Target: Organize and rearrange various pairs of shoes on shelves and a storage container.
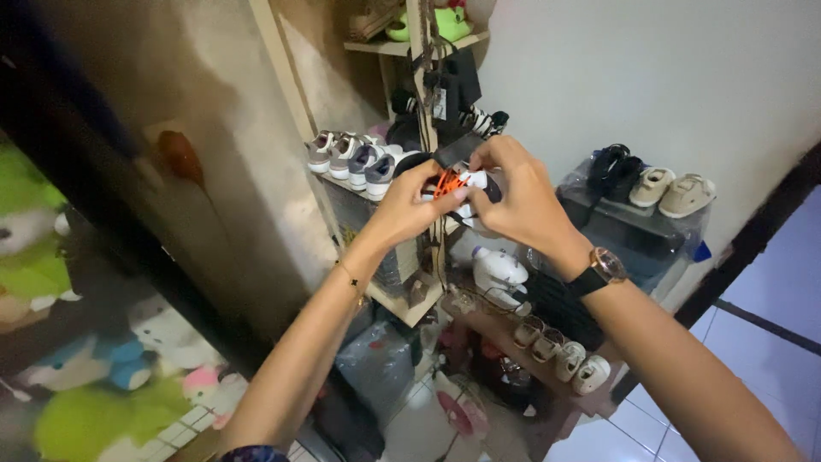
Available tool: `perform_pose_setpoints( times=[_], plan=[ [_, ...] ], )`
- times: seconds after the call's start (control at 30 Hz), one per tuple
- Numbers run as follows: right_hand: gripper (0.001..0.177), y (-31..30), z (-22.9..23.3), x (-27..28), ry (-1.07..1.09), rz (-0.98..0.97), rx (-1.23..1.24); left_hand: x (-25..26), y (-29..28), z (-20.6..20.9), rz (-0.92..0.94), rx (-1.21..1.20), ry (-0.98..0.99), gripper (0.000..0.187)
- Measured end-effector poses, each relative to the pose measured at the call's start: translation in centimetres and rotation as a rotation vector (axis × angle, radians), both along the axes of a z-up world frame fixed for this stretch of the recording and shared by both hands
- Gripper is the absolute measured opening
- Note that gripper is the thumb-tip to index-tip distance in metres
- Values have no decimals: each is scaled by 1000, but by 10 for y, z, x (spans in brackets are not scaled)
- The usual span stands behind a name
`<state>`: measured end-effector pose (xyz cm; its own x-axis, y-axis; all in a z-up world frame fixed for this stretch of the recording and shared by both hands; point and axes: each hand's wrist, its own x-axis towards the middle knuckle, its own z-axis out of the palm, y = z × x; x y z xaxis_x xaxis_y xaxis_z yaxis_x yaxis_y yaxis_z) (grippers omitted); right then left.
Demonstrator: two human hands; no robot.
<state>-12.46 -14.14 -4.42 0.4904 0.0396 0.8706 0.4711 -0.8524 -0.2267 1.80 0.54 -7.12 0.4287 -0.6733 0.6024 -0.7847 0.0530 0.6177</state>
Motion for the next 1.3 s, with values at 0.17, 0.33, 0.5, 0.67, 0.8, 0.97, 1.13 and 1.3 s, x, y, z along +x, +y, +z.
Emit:
perform_pose_setpoints(
  times=[0.17,0.33,0.5,0.67,0.8,0.97,1.13,1.3],
  plan=[
    [32,3,-11,-5,-11,-120,-89,-21,1,0,-3,11,47,36],
    [28,-4,-32,0,-73,-231,-78,-26,-2,-2,117,121,-17,36],
    [24,-8,-49,3,-24,-287,61,-19,-15,-25,145,5,-21,37],
    [39,-11,-65,11,-162,-440,88,-10,-38,-62,43,-316,95,31],
    [43,-28,-92,25,-43,-361,241,-29,-39,-76,106,-352,200,30],
    [44,-50,-110,24,103,-154,258,-38,-36,-92,202,-332,328,33],
    [52,-37,-114,12,119,-144,315,-35,-42,-115,172,-354,388,35],
    [54,-15,-111,-1,75,-124,435,-31,-47,-153,114,-400,583,37]
  ],
)
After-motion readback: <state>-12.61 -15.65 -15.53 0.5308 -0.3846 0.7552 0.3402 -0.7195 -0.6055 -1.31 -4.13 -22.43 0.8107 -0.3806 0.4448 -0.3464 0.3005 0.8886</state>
